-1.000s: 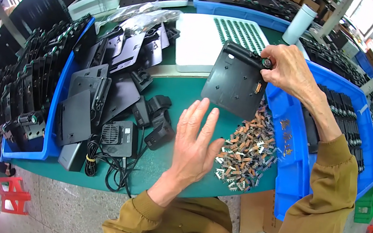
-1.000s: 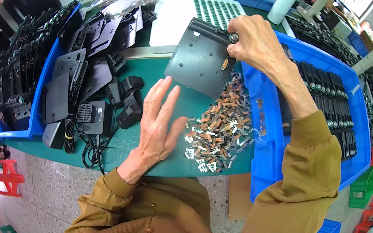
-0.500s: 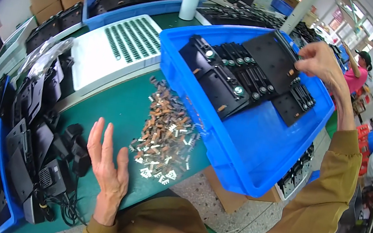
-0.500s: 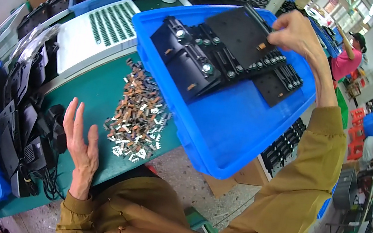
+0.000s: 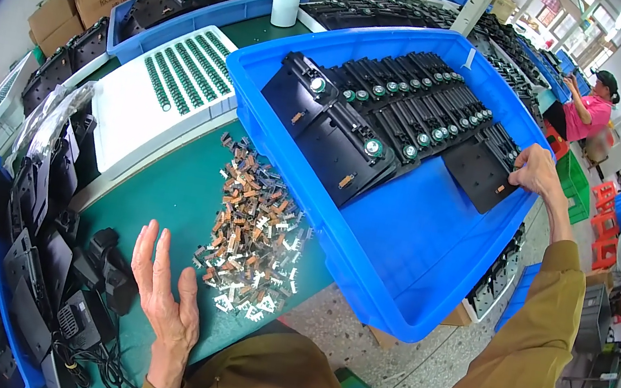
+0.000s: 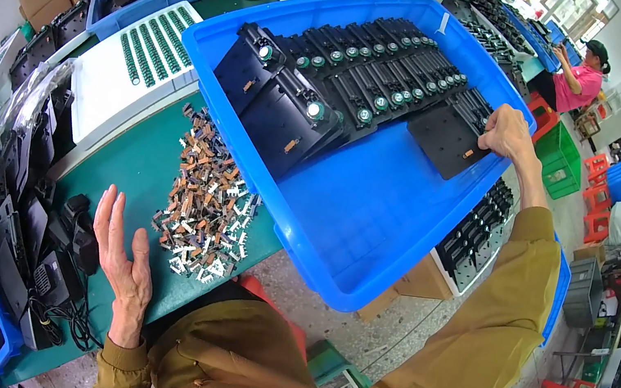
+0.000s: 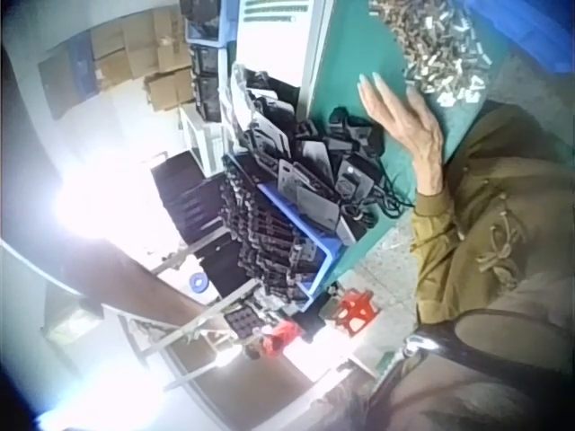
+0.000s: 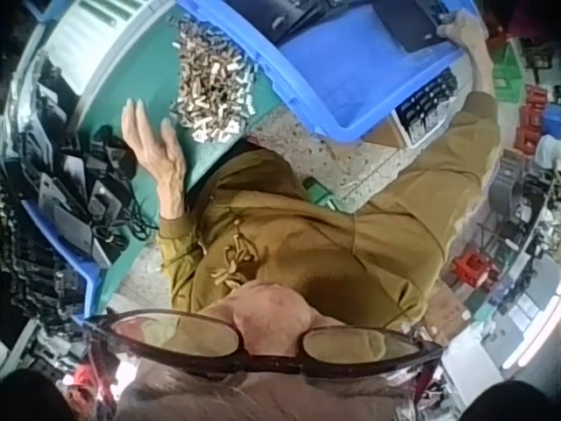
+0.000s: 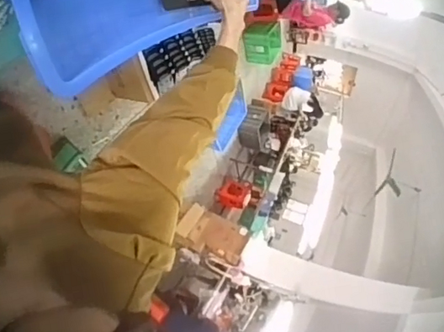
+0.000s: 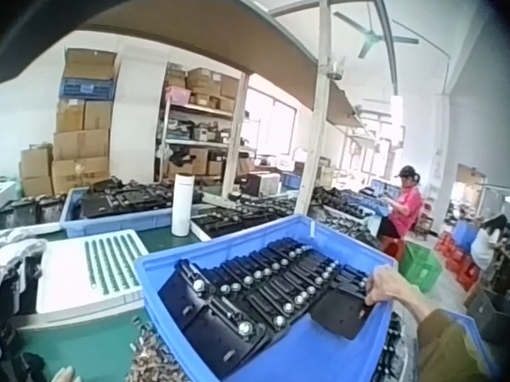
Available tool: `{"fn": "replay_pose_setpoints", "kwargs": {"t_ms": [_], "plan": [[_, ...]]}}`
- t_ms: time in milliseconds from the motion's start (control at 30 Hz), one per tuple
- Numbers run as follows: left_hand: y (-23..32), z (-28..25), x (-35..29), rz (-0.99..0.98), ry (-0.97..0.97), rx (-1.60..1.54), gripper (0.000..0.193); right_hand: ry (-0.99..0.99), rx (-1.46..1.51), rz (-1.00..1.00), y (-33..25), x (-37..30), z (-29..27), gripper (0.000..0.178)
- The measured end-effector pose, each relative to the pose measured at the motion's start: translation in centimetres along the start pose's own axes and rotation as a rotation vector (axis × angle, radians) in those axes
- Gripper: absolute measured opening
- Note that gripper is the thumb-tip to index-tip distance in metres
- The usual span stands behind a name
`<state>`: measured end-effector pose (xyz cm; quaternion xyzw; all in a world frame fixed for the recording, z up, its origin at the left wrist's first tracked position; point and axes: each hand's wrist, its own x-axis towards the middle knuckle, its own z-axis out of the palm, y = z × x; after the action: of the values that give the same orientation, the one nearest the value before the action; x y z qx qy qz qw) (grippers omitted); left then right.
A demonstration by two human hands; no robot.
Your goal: The person picks up a black plastic panel, attaches a small metal component and a green circular part by hand, and then places the assembled unit into a blue bin, repeating this process.
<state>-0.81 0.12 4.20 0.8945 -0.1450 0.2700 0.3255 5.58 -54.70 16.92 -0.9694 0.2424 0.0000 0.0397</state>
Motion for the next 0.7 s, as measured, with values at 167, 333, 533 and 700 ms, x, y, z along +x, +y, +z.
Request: {"fn": "replay_pose_setpoints", "kwargs": {"t_ms": [167, 333, 533, 700], "plan": [[0.0, 0.0, 0.0, -0.008, -0.002, 0.004, 0.044, 0.142, -0.128, -0.079, 1.1, 0.9, 2.0, 0.03], [0.0, -0.1, 0.0, -0.022, -0.012, 0.018, 0.044, 0.122, -0.125, -0.043, 1.1, 2.1, 3.8, 0.031], [-0.1, -0.1, 0.0, -0.028, -0.016, 0.024, 0.043, 0.13, -0.119, -0.04, 0.7, 3.0, 4.7, 0.033], [0.1, -0.1, 0.0, -0.036, -0.03, 0.027, 0.043, 0.078, -0.1, 0.012, 1.2, 3.5, 5.7, 0.031]]}}
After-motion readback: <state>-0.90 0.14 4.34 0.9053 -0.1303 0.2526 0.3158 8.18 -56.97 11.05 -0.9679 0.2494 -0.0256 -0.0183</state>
